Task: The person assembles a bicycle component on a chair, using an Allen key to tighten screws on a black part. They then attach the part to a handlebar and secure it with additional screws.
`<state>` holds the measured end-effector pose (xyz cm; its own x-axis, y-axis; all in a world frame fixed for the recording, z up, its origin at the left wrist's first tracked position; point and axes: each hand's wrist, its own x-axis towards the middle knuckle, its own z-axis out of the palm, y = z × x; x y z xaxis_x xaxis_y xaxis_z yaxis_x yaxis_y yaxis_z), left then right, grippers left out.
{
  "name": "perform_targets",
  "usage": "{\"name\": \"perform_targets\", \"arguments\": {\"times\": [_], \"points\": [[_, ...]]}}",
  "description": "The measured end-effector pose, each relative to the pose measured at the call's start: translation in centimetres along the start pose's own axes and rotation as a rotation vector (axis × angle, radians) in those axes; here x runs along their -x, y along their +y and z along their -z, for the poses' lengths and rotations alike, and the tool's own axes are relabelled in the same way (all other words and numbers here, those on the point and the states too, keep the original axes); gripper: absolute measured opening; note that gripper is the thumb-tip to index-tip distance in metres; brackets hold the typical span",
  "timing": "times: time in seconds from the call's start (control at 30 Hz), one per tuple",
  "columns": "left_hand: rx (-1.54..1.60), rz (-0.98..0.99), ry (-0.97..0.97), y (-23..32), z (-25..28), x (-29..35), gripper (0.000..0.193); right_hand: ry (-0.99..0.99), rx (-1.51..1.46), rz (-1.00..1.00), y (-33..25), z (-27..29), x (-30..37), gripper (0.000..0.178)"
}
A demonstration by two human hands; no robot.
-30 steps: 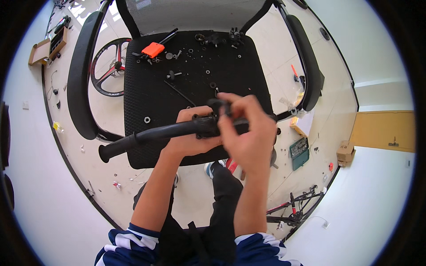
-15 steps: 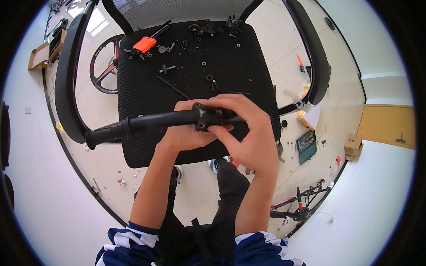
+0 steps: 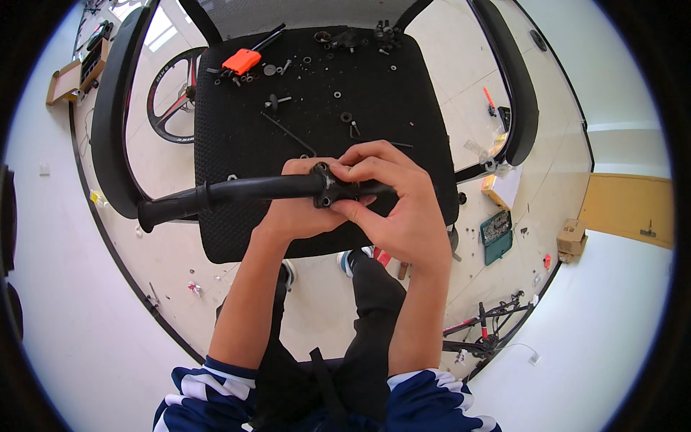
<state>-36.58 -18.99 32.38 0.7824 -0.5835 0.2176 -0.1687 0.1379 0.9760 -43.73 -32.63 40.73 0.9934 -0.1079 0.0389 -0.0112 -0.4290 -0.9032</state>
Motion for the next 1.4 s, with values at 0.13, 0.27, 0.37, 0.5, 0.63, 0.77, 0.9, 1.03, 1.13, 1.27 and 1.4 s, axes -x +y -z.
{"name": "perform_targets", "arguments": {"times": [0.13,0.27,0.37,0.5,0.63,0.77,0.9,1.03,1.13,1.27,1.4], "points": [[-0.142,-0.037,-0.039,-0.7,0.2,0.2,0.02,-0.054,-0.034,-0.036,0.1,0.0,-0.4,0.034],[-0.097,0.02,0.006,-0.5,0.2,0.7,0.021,-0.058,-0.035,-0.014,0.2,-0.6,-0.4,0.031],[-0.088,-0.011,0.016,-0.7,0.2,0.7,0.023,-0.057,-0.037,-0.011,0.4,-0.7,-0.5,0.031],[-0.185,-0.038,-0.036,-1.2,0.6,0.7,0.024,-0.048,-0.027,0.014,1.3,-1.4,-0.1,0.032],[-0.395,-0.094,-0.112,-1.7,0.8,1.4,0.026,-0.036,0.019,0.047,2.3,-2.2,0.9,0.031],[-0.479,-0.104,-0.118,-2.8,1.1,2.2,0.027,-0.053,0.021,0.046,3.2,-2.3,1.2,0.031],[-0.372,0.003,-0.005,-2.0,0.5,2.3,0.026,-0.048,-0.022,0.044,3.8,-2.4,0.6,0.031],[-0.288,0.155,0.012,-2.5,0.6,4.8,0.05,-0.078,-0.006,0.109,4.2,-2.3,0.4,0.03],[-0.431,0.223,0.01,0.8,0.4,7.3,0.064,-0.074,-0.013,0.112,4.4,-2.4,0.4,0.031],[-0.409,0.403,0.071,3.8,1.7,9.1,0.045,-0.086,-0.024,0.093,4.3,-2.4,0.6,0.031],[-0.665,-0.027,0.224,5.0,2.3,6.4,0.031,-0.093,-0.03,0.123,4.4,-2.7,0.8,0.031]]}}
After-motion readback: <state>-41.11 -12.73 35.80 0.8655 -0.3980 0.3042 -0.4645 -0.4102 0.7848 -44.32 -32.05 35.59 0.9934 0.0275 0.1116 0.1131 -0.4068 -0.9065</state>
